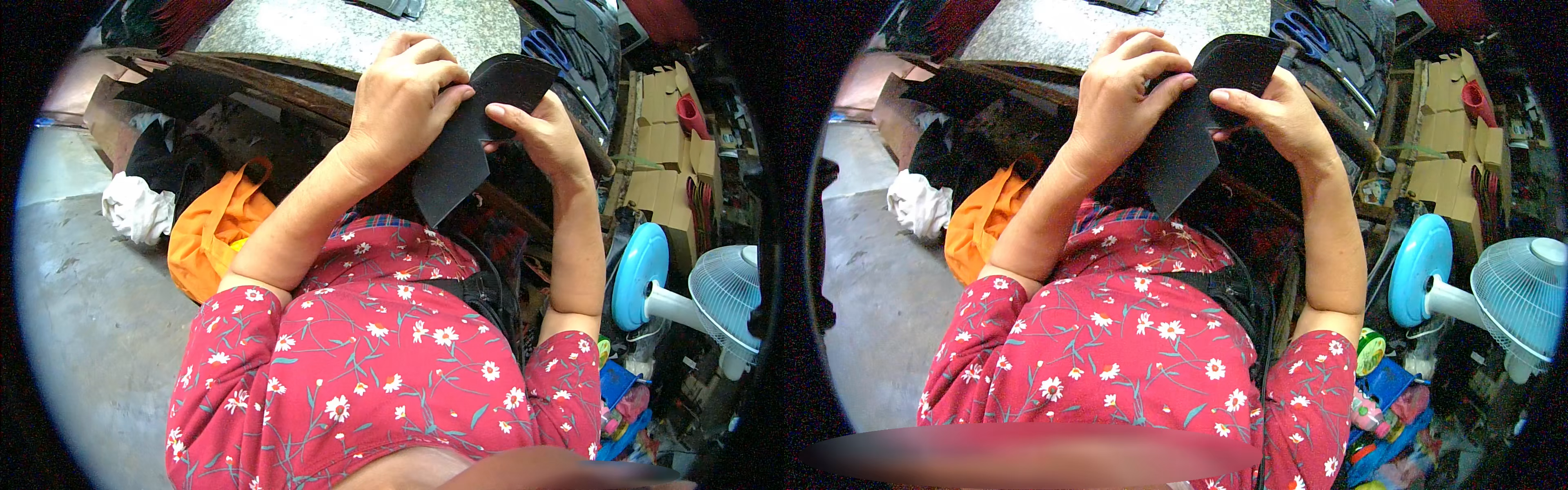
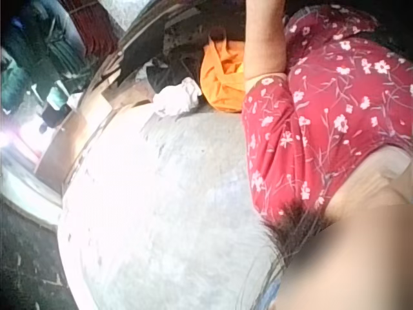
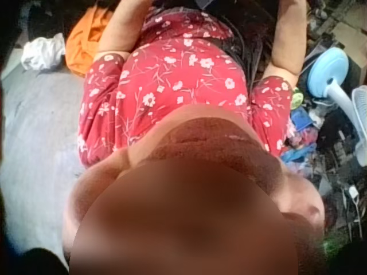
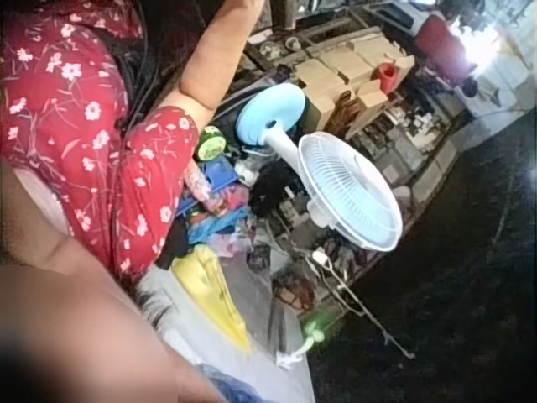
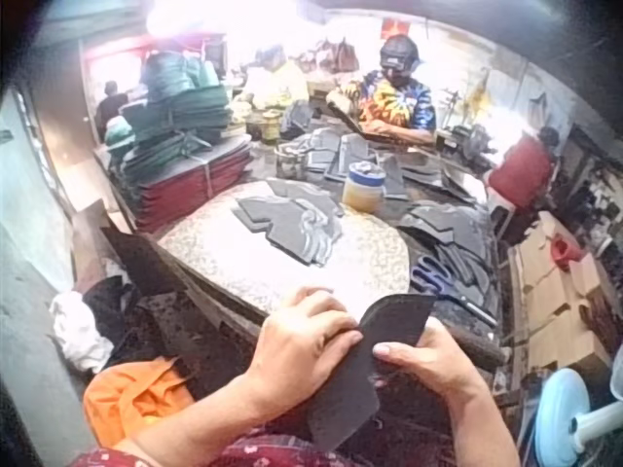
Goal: The person uses shears to cut a black leather piece into a specific shape. They repeatedly trim the edges, rotate the piece, and inspect the cut lines while working at a cluttered table.
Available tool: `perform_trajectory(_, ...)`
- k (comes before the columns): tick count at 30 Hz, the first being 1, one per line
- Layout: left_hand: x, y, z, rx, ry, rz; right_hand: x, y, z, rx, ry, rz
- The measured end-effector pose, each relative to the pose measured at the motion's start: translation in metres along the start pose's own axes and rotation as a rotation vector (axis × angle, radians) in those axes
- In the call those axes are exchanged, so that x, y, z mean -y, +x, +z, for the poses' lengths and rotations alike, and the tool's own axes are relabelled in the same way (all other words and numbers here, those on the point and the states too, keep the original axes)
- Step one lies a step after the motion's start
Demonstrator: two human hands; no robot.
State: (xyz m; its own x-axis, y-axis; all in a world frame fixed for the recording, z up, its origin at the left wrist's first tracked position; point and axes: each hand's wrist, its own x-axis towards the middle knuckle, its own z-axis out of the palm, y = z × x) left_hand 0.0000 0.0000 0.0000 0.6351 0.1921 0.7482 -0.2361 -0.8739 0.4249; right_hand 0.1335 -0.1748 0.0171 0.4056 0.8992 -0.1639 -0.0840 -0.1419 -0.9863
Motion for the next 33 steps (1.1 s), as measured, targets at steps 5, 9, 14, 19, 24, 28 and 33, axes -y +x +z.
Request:
perform_trajectory(5,0.003,-0.002,-0.003,0.014,-0.117,-0.048,-0.004,0.003,0.008,0.013,0.06,-0.018)
perform_trajectory(9,0.0,-0.005,-0.009,0.127,-0.118,-0.047,-0.009,0.003,0.004,-0.026,0.04,-0.014)
perform_trajectory(14,0.007,0.005,-0.019,0.186,-0.061,0.061,-0.009,0.002,-0.001,-0.074,0.087,-0.084)
perform_trajectory(19,0.001,0.008,-0.02,0.082,0.191,0.049,-0.007,0.006,0.005,-0.045,0.107,-0.117)
perform_trajectory(24,-0.005,0.005,-0.014,0.05,0.241,0.003,-0.007,0.005,0.004,-0.056,0.119,-0.08)
perform_trajectory(28,-0.006,0.006,-0.014,0.059,0.213,0.002,-0.008,0.007,0.003,-0.034,0.116,-0.086)
perform_trajectory(33,-0.002,0.008,-0.012,0.136,0.046,-0.063,-0.006,0.007,0.003,-0.003,0.072,-0.072)
